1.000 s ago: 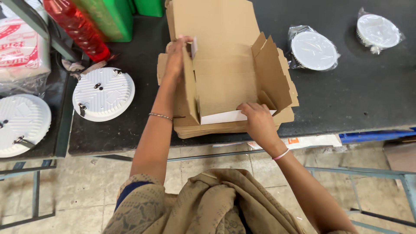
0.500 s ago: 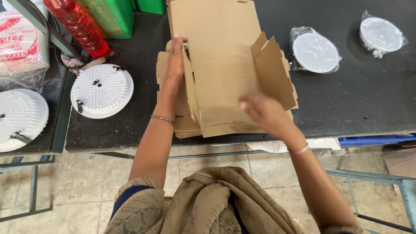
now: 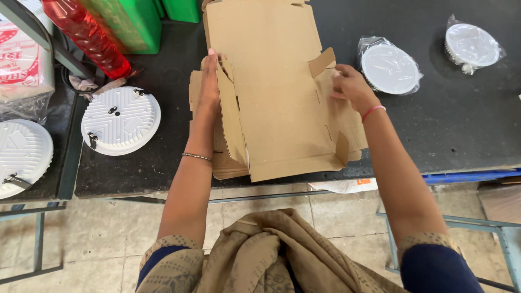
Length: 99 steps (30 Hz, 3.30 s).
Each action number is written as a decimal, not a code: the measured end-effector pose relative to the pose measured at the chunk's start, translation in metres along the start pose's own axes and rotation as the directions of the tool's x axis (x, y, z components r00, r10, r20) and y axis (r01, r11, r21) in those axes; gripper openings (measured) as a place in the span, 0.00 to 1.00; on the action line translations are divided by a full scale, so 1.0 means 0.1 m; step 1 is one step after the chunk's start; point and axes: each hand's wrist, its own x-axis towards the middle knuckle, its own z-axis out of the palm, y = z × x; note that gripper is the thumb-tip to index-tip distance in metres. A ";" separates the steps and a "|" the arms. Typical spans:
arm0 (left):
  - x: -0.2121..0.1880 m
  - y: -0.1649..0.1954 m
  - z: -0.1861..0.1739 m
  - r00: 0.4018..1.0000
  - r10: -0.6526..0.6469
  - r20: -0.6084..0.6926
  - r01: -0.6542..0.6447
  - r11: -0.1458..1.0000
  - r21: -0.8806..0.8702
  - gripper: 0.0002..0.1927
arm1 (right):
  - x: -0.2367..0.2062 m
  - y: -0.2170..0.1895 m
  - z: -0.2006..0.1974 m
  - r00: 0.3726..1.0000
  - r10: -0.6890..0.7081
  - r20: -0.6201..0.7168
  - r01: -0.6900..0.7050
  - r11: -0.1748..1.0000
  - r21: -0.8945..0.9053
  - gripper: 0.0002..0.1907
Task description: The person folds a white inner box and inserts it into a flat cardboard outer box, creasing the flaps to form a finished box. They place the assembled box onto a stack of completed boxes on the table and repeat the process.
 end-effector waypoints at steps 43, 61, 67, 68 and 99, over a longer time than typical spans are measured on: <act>-0.25 0.22 -0.08 0.985 -0.043 0.170 0.091 0.955 -0.281 0.34 | -2.07 -0.42 0.96 0.837 -0.467 0.285 0.539 0.614 -0.576 0.08; 0.08 -0.11 -0.07 0.999 0.039 0.025 -0.040 0.998 0.047 0.27 | -2.04 -0.76 0.92 0.824 -0.244 0.511 0.561 0.474 -0.679 0.09; 0.05 -0.13 -0.13 0.997 -0.012 0.076 0.012 1.000 0.012 0.24 | -1.96 -0.80 0.78 0.720 -0.118 0.683 0.622 0.547 -0.561 0.16; 0.04 -0.11 -0.13 0.997 -0.019 0.077 0.020 1.000 -0.013 0.24 | -1.86 -0.82 0.74 0.643 -0.112 0.758 0.661 0.581 -0.475 0.19; -0.45 0.21 -0.05 0.982 -0.181 -0.048 0.177 0.982 -0.069 0.35 | -0.57 -0.93 0.78 0.518 -0.369 0.772 0.836 0.407 -0.367 0.29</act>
